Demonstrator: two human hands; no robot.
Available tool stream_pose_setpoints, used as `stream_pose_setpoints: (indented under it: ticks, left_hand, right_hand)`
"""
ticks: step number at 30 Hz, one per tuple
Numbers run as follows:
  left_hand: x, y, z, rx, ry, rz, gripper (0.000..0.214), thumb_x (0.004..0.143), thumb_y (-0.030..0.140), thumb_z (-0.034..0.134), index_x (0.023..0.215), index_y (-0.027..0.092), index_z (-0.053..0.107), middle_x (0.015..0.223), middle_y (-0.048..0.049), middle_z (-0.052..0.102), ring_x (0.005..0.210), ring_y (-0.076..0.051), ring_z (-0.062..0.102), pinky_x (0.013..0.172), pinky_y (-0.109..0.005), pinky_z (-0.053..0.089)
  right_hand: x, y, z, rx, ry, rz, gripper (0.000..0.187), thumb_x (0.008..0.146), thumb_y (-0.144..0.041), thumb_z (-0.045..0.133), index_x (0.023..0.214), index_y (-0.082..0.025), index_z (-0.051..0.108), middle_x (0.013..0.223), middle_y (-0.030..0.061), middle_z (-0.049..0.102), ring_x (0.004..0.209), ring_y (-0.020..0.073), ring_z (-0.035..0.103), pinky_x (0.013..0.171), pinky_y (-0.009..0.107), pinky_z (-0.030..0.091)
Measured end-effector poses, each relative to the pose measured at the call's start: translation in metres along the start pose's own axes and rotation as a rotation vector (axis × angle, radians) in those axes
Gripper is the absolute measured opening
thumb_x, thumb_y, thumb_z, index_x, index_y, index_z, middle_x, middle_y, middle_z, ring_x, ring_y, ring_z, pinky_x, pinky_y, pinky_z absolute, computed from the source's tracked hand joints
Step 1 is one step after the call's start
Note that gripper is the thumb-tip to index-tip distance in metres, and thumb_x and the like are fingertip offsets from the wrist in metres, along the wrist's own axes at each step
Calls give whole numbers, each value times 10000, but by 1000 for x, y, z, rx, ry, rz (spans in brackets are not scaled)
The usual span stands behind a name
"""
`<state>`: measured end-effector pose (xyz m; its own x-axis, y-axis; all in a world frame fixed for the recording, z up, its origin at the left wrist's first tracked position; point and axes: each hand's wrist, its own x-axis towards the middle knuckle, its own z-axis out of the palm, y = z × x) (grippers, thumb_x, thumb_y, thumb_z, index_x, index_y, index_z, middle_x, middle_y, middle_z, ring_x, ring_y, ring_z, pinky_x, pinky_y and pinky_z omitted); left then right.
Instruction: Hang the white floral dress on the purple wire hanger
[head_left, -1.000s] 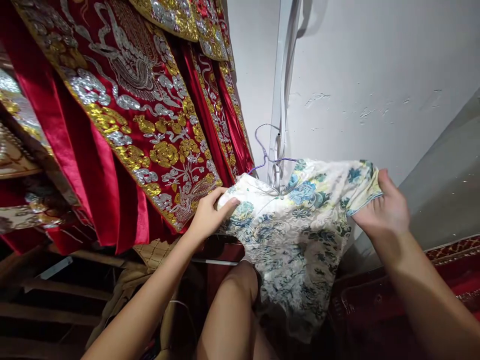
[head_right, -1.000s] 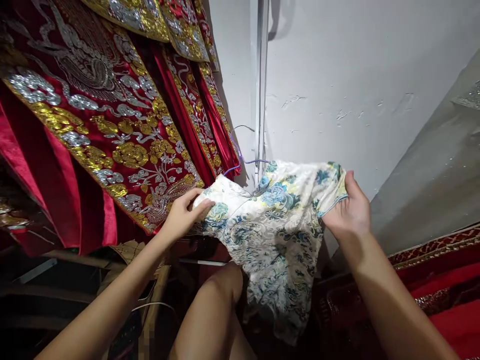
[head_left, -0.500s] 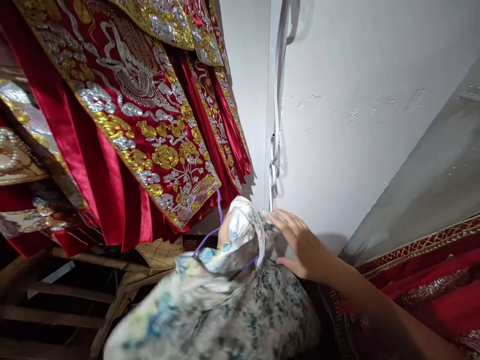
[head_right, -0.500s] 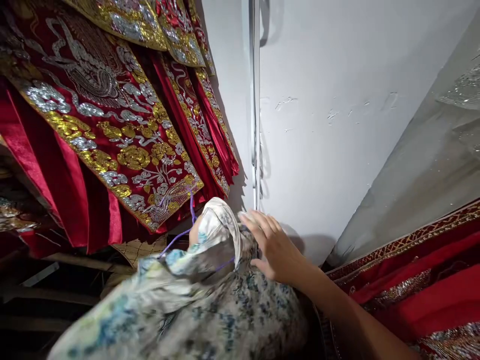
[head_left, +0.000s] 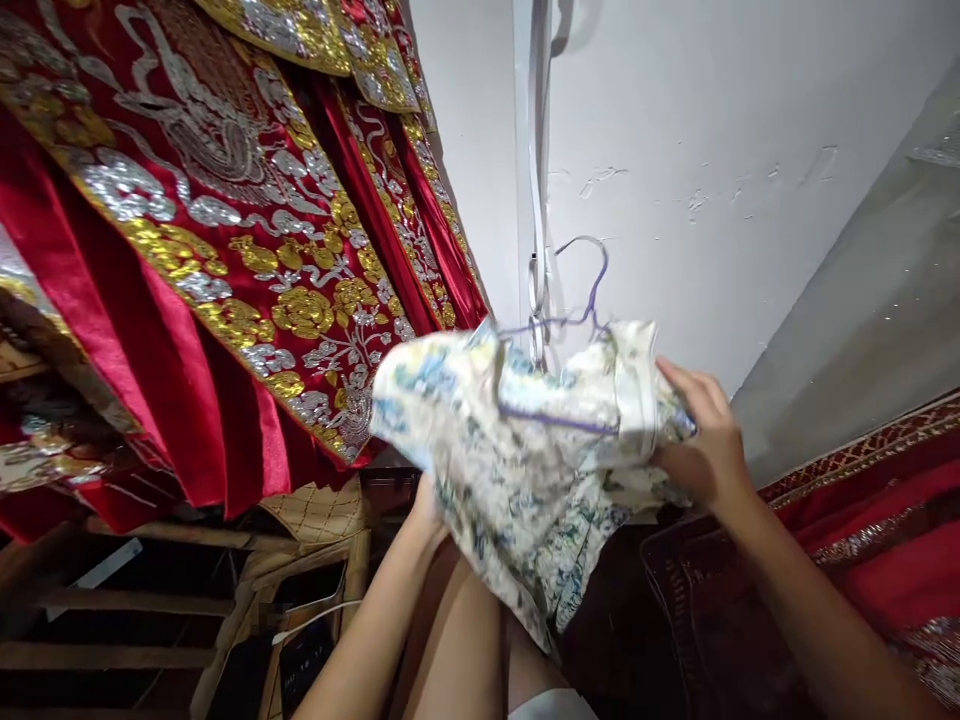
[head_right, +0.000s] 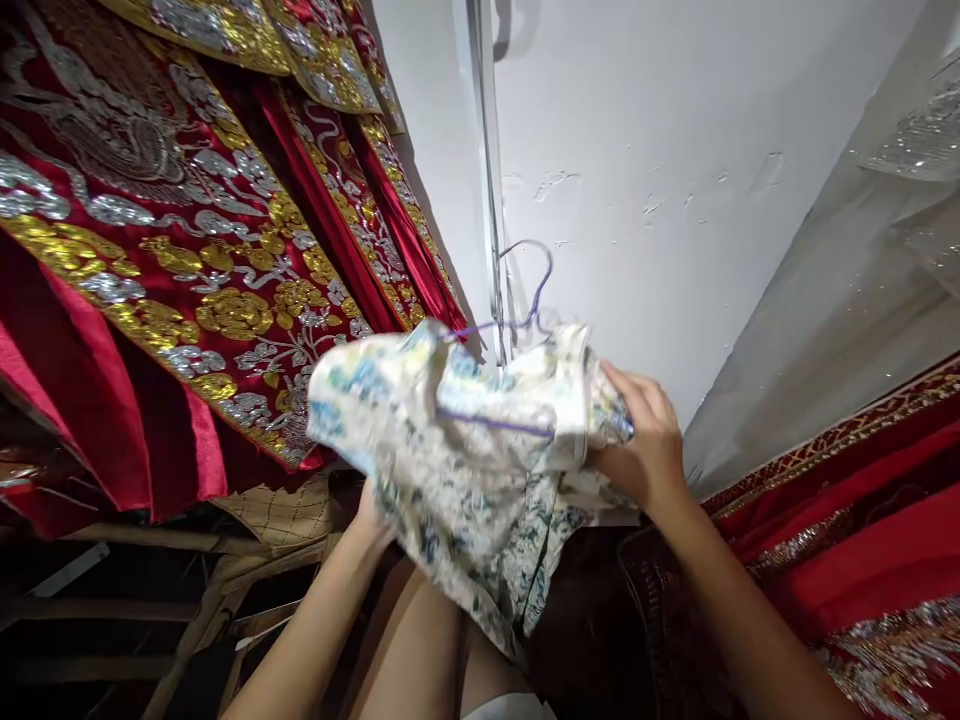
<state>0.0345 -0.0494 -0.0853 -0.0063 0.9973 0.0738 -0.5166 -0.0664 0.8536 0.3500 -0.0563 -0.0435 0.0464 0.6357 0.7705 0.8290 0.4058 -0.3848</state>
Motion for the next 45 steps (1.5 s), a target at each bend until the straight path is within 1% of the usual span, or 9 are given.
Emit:
stream_pose_setpoints:
  ticks: [4, 8, 13, 20, 27, 34, 37, 41, 45]
  left_hand:
    - [-5, -29, -8, 47, 142, -117, 709, 665, 718, 769, 1127, 184, 710, 1207, -127, 728, 1296, -394, 578, 1124, -522, 435]
    - [-11, -62, -2, 242, 199, -30, 731, 576, 451, 924, 1212, 183, 684, 1301, -126, 697, 1361, -356, 540, 1201, -460, 353]
    - [-28, -93, -14, 230, 228, -123, 670, 607, 435, 896, 1174, 133, 707, 1239, -156, 726, 1286, -351, 607, 1161, -474, 408]
    - [-44, -105, -28, 343, 181, -125, 674, 590, 417, 901, 1192, 179, 712, 1256, -118, 725, 1376, -327, 535, 1241, -456, 287]
    - [-52, -95, -29, 347, 87, -180, 556, 671, 408, 860, 1149, 163, 718, 1290, -127, 700, 1354, -324, 552, 1238, -480, 283]
    - [-55, -93, -32, 376, 96, -187, 497, 665, 352, 870, 1117, 222, 706, 1242, -89, 708, 1376, -310, 524, 1252, -451, 243]
    - [-60, -99, -32, 473, 313, -21, 508, 720, 377, 836, 1160, 212, 644, 1266, -115, 655, 1364, -325, 508, 1215, -470, 303]
    - [-68, -106, -25, 751, 575, 532, 574, 759, 306, 811, 1257, 216, 540, 1341, -139, 509, 1313, -302, 493, 1136, -455, 385]
    - [-73, -115, -11, 907, 91, 547, 250, 833, 213, 711, 1068, 236, 631, 1070, -83, 626, 1074, -257, 607, 1004, -406, 461]
  right_hand:
    - [43, -4, -3, -53, 9, 64, 791, 698, -433, 761, 1436, -264, 534, 1309, 132, 594, 1179, 394, 590, 950, 531, 511]
    - [53, -19, 4, -59, -107, -84, 770, 690, -523, 779, 1378, -234, 588, 1364, 161, 586, 1222, 423, 554, 976, 575, 487]
    - [-12, -22, 25, 78, -146, -44, 569, 817, -520, 697, 1313, -245, 648, 1506, 139, 529, 1416, 422, 418, 1140, 631, 322]
    - [-144, -57, 89, 755, -169, 805, 416, 866, -579, 622, 919, -179, 723, 905, 112, 759, 881, 274, 705, 815, 398, 559]
    - [-127, -74, 116, 927, -414, 702, 403, 946, -584, 532, 791, -213, 561, 670, -3, 577, 643, 164, 544, 644, 293, 445]
    - [-126, -73, 124, 968, -404, 686, 316, 955, -473, 543, 769, -221, 508, 668, -31, 507, 646, 146, 503, 639, 277, 390]
    - [-132, -67, 111, 956, -361, 768, 377, 919, -448, 584, 648, -219, 457, 600, -40, 433, 573, 127, 404, 576, 278, 311]
    - [-145, -61, 93, 1013, -357, 903, 427, 884, -443, 581, 583, -226, 372, 547, -50, 360, 527, 114, 313, 546, 285, 263]
    - [-152, -70, 85, 1048, -456, 915, 377, 853, -403, 576, 579, -223, 389, 547, -44, 377, 531, 116, 335, 547, 289, 266]
